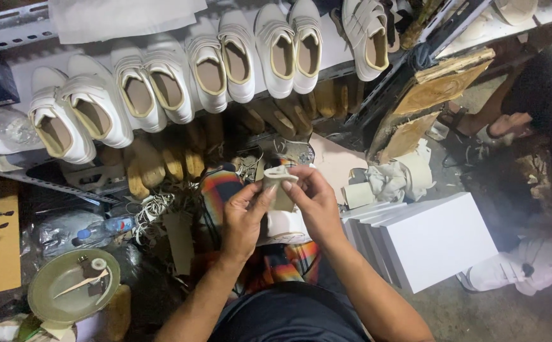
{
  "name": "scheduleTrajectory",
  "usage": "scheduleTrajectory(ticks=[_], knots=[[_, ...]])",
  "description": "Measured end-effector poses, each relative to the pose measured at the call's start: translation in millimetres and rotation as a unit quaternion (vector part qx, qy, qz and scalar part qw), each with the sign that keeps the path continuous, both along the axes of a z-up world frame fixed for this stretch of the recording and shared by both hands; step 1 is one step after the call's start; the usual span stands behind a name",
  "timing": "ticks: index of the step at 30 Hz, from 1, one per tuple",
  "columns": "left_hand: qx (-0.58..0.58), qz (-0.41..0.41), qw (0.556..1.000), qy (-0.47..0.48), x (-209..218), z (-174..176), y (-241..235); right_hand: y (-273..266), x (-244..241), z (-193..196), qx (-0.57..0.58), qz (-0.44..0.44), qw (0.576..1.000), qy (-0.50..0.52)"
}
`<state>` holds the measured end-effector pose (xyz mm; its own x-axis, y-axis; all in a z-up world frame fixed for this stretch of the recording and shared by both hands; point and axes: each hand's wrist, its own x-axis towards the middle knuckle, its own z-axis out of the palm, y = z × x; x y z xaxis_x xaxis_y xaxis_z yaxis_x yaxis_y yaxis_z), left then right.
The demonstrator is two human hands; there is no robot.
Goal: Cleaning a white sneaker using a cloth and liquid
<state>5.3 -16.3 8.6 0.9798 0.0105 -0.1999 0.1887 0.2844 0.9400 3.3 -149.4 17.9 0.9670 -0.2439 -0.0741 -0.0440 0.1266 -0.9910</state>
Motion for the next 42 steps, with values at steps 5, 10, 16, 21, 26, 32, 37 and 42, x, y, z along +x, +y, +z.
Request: scheduleTrajectory(ticks=[5, 10, 16, 21, 26, 32, 37, 42], knots=[[-0.017, -0.036, 0.999, 0.002, 6, -7, 10, -13, 20, -41, 0.097, 0.107, 0.985, 0.089], [-0.011, -0.061, 0.998, 0.015, 4, -17, 17, -13, 21, -42, 0.119, 0.071, 0.984, 0.111], [-0.036, -0.032, 0.999, 0.025, -6, -16, 18, 3, -7, -40, 0.176, 0.045, 0.974, 0.134], [0.045, -0.103, 0.993, 0.042, -23, -31, 28, -4, -3, -35, 0.245, -0.005, 0.958, 0.152], [0.058, 0.038, 0.997, -0.023, 14, -42, 114, -12, -5, -27, 0.104, 0.046, 0.979, 0.167], [0.207, 0.387, 0.886, -0.151, 120, -52, 275, -22, -11, -44, 0.103, 0.011, 0.985, 0.136], [0.315, 0.485, 0.801, -0.151, 208, -126, 405, -22, -6, -45, 0.047, 0.036, 0.996, 0.072], [0.370, 0.513, 0.774, 0.032, 277, -154, 492, -19, -4, -46, -0.044, 0.072, 0.987, 0.135]])
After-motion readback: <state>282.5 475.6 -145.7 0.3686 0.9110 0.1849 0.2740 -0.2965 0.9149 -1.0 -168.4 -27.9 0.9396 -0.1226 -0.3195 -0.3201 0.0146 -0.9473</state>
